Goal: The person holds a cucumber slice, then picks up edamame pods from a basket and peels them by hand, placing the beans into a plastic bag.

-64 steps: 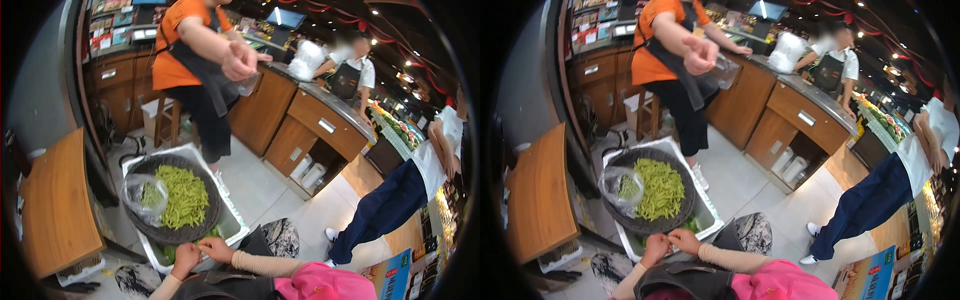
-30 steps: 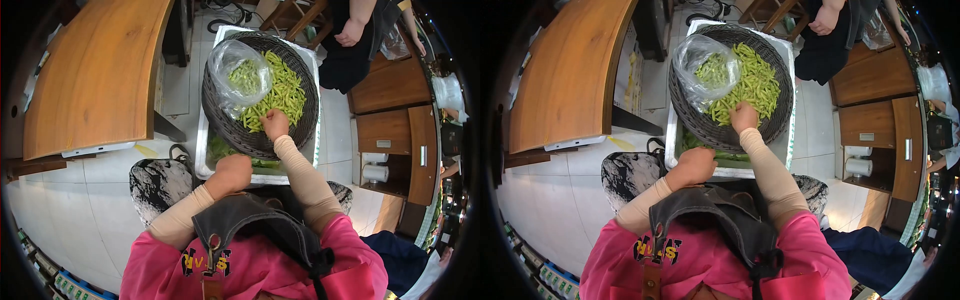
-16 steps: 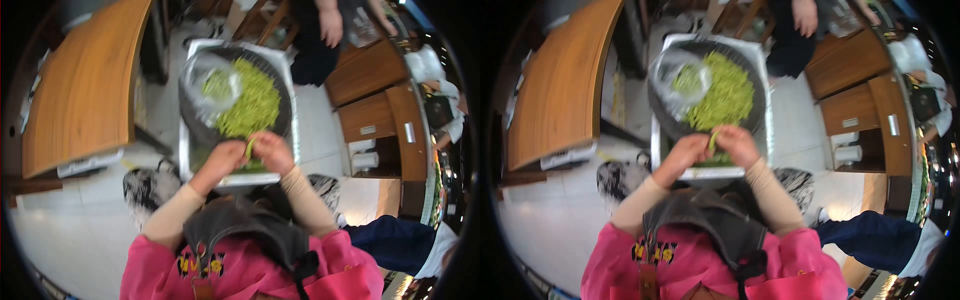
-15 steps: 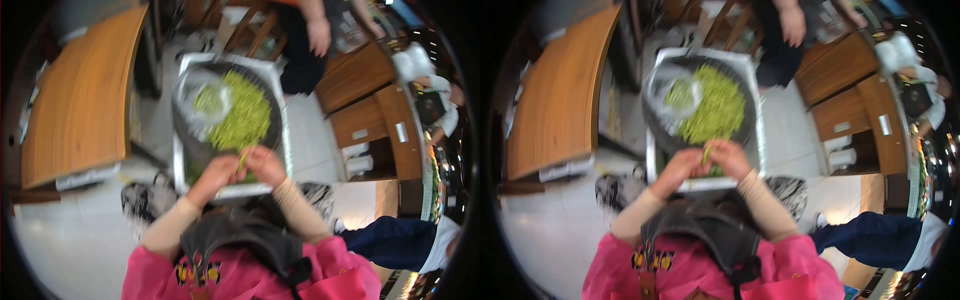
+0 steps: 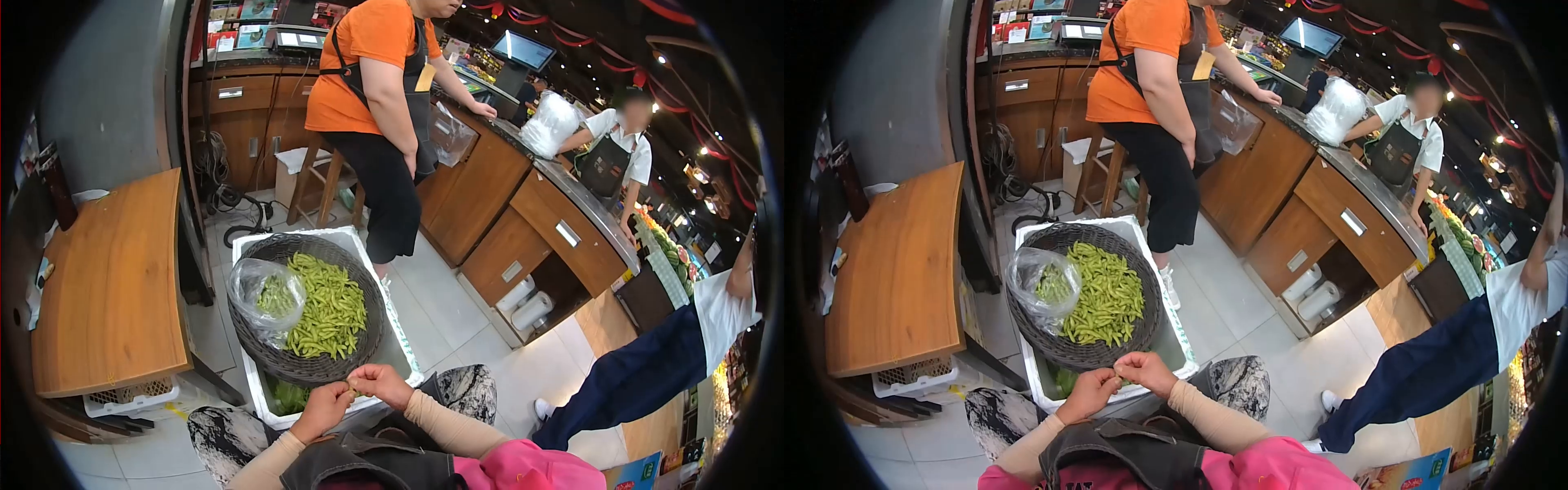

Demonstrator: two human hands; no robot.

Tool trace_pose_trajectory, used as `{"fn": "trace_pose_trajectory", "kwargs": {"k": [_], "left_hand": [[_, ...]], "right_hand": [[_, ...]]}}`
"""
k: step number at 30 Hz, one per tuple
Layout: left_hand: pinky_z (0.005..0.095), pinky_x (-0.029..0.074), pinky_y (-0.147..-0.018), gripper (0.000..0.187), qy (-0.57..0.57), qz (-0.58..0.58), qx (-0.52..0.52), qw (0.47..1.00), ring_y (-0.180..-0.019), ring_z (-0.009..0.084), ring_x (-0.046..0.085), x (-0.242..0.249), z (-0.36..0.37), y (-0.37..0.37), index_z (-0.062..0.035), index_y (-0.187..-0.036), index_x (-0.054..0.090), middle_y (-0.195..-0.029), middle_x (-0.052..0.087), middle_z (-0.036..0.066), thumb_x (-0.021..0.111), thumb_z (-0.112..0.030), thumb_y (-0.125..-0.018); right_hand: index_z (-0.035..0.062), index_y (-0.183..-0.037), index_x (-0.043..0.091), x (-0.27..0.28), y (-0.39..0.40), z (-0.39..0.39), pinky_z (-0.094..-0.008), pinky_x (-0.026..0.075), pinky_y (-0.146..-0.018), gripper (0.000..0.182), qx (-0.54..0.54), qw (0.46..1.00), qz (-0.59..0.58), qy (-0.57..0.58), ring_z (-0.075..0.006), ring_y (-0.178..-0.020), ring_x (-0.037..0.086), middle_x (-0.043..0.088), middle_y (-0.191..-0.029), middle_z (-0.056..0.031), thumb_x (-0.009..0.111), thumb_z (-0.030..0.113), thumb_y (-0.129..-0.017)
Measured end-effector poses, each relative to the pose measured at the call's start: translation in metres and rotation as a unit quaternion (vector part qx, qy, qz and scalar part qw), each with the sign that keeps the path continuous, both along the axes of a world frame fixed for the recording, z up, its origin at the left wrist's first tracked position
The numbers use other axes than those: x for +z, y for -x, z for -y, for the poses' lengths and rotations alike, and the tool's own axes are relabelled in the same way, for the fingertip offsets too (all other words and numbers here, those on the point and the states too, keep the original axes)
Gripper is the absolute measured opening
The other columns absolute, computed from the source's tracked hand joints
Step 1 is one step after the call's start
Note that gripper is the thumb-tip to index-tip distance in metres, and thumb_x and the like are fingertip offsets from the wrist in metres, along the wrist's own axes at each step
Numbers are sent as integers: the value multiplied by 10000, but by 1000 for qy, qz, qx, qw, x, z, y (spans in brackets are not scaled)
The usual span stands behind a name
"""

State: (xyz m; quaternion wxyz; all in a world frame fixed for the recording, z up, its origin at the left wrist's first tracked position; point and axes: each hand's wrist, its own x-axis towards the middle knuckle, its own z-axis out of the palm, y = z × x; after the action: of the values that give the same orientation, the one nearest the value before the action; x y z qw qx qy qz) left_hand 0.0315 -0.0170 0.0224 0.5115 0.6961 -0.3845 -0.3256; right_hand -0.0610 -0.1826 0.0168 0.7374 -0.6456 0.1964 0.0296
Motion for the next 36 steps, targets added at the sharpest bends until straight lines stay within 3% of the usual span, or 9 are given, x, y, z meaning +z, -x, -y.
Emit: {"fn": "trace_pose_trajectory", "kwargs": {"k": [4,5,9,15,18,25,31,34,36], "left_hand": [[258,480,-639,180,46,-54,8,997,-687,113,607,-8,0,6,28,-907,638,-734,652,71,537,-119,-886],[272,482,-596,179,63,-72,20,995,-624,145,617,-12,2,10,14,-918,638,-714,646,105,520,-114,-878],[267,476,-572,197,47,-59,48,996,-598,130,603,-6,3,16,42,-860,631,-663,627,90,503,-105,-887],[272,442,-523,217,76,-32,94,992,-537,123,541,-7,13,22,58,-776,605,-596,573,73,493,-90,-889],[247,393,-525,249,87,-55,85,991,-541,99,482,-4,19,28,41,-692,568,-600,541,34,497,-93,-890],[253,470,-563,217,111,-256,44,959,-558,144,547,-25,28,25,52,-804,609,-684,591,79,504,-109,-904],[247,477,-568,205,75,-331,21,940,-588,152,580,-3,22,23,56,-809,604,-708,602,91,505,-98,-901],[245,479,-573,200,65,-242,3,968,-593,150,585,-12,22,18,55,-800,609,-708,611,94,509,-88,-899],[244,478,-570,199,76,-224,7,971,-582,146,584,-24,23,18,52,-789,612,-696,614,91,512,-83,-897]], "right_hand": [[14,-952,621,7,7,-1,-206,413,-568,165,10,1000,-5,10,-40,-661,496,606,-781,-5,618,158,-873],[12,-941,620,6,8,-4,-209,414,-562,163,7,1000,12,27,-42,-655,498,605,-774,-8,619,159,-871],[-2,-863,611,-1,4,-13,-244,467,-609,142,-44,996,67,44,-85,-700,569,625,-768,-29,636,137,-848],[-12,-813,594,12,-1,-23,-261,476,-612,81,-104,980,50,159,-98,-683,574,623,-762,-43,617,66,-819],[-11,-809,595,13,2,-19,-260,470,-607,68,-120,986,50,105,-95,-677,562,609,-735,-35,609,55,-821],[6,-823,615,3,15,-3,-239,447,-606,65,-106,993,52,23,-77,-665,537,609,-741,-13,600,62,-852],[15,-861,622,8,20,-2,-217,407,-556,104,-64,994,74,-56,-66,-614,503,595,-714,6,631,118,-851],[20,-853,622,6,20,-5,-200,353,-494,144,-93,993,19,-73,-45,-565,452,579,-688,17,657,159,-838],[13,-831,618,-4,19,-4,-209,376,-474,145,-111,992,4,-54,-71,-537,513,599,-667,-13,651,154,-838]]}}
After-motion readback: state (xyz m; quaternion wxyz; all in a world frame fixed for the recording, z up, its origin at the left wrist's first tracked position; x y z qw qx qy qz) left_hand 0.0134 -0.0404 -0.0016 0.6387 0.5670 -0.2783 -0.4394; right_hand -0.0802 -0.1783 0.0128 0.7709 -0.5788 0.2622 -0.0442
